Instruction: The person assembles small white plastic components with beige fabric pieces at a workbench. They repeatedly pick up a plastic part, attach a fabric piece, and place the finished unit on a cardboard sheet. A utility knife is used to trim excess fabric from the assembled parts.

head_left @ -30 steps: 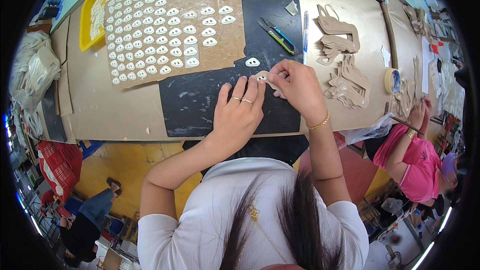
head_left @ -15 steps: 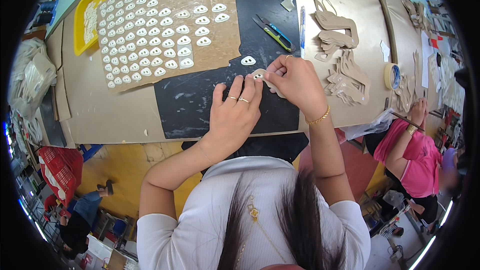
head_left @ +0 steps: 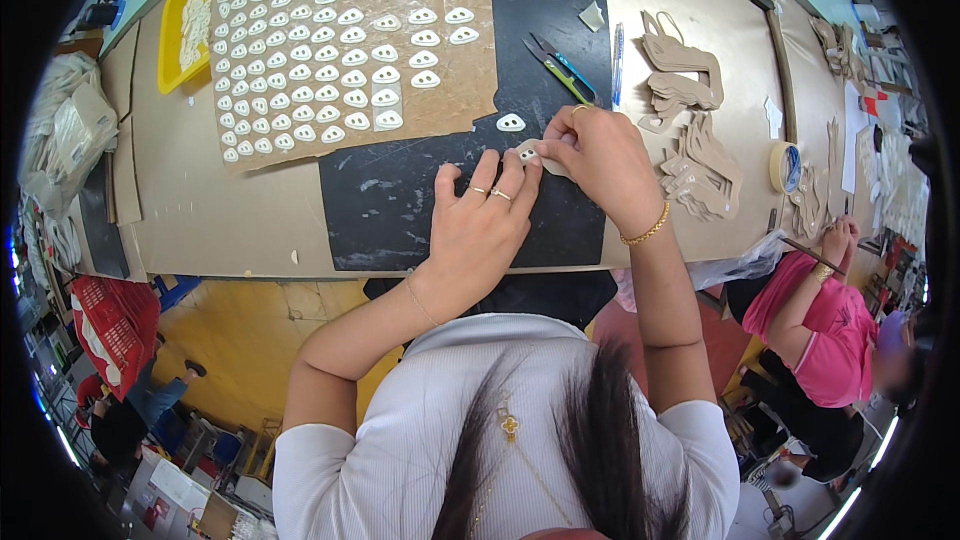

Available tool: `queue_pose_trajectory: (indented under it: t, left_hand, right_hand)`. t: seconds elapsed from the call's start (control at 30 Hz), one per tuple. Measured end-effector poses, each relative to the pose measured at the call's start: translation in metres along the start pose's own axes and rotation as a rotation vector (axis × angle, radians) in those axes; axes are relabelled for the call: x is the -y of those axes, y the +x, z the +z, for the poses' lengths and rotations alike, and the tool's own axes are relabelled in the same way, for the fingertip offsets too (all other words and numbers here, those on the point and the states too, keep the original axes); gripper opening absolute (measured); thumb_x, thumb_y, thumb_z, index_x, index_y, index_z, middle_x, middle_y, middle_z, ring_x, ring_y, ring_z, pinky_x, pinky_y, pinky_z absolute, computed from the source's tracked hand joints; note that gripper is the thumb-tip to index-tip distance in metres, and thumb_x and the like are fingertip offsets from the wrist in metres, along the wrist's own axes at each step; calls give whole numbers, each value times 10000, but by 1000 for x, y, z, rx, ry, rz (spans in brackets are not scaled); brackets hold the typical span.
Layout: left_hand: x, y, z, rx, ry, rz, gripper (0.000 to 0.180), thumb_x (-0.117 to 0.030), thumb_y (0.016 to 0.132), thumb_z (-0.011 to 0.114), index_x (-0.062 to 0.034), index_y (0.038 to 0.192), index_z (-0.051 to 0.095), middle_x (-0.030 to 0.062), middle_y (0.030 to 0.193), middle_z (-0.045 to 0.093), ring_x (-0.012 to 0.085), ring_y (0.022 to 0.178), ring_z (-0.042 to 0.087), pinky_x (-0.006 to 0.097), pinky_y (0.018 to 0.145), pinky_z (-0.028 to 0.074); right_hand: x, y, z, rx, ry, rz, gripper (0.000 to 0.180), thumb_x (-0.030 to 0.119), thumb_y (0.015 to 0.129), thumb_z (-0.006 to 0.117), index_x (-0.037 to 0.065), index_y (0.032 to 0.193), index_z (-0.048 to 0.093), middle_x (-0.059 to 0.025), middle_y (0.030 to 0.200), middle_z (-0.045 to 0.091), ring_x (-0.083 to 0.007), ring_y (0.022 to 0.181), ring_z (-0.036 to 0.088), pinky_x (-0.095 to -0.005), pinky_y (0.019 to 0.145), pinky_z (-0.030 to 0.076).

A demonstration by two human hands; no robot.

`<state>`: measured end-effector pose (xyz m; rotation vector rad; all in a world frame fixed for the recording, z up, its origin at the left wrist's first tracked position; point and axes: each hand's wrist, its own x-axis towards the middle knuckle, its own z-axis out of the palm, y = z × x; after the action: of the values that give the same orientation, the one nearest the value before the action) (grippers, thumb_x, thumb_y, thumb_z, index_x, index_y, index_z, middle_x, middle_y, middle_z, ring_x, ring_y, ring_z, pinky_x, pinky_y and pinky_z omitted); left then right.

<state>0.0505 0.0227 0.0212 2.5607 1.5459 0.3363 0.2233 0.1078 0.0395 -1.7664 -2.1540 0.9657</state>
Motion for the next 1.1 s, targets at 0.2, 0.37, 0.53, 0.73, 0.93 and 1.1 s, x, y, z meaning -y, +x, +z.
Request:
queue_pose_trajectory:
  t: [0.2,0.37,0.53,0.73,0.93,1.1]
  left_hand:
    - [-1,-2,3,1,6,0,633,-178,755,760,-83,1359,598,67,1315,551,225,1239,509,482,984,344]
    - [0,-1,5,-36,35,78,484,-188,840,634,-7,1288,646,107,1288,563,256,1219,508,438,973,375]
    - [0,1,1,-5,-84,30,565,-121,762,725,-11,1307,619,99,1347,556,257,1236,524,431,1013,388]
    - [-1,3,-1,-34,-186,13,505,-73,744,732,-28,1239,647,117,1339,576,283,1218,545,434,1003,413]
    - [16,0,7,-166,-436,13,348,-9,722,718,-33,1055,621,155,1366,584,334,1198,580,465,976,449]
    - [10,7,6,-138,-245,113,242,-81,791,676,-47,1016,594,202,1289,615,368,1196,579,488,1033,460]
  right_hand:
    - [3,0,1,-24,-19,12,185,198,810,784,28,786,715,-160,738,698,-350,742,700,-432,698,545]
    - [1,3,0,16,-57,7,181,193,818,788,19,829,736,-143,724,693,-293,682,688,-376,646,519]
    - [-2,3,1,9,0,18,195,208,809,800,24,814,735,-134,712,691,-288,678,691,-372,631,516]
    - [4,3,2,4,-73,36,205,225,811,800,36,798,723,-122,703,686,-303,682,689,-383,626,512]
    - [4,-1,4,-58,-81,-47,205,214,824,788,33,816,693,-132,763,683,-323,741,685,-405,657,520]
    - [11,-20,-3,-426,262,-55,157,160,862,764,23,865,688,-111,835,669,-267,730,650,-360,649,513]
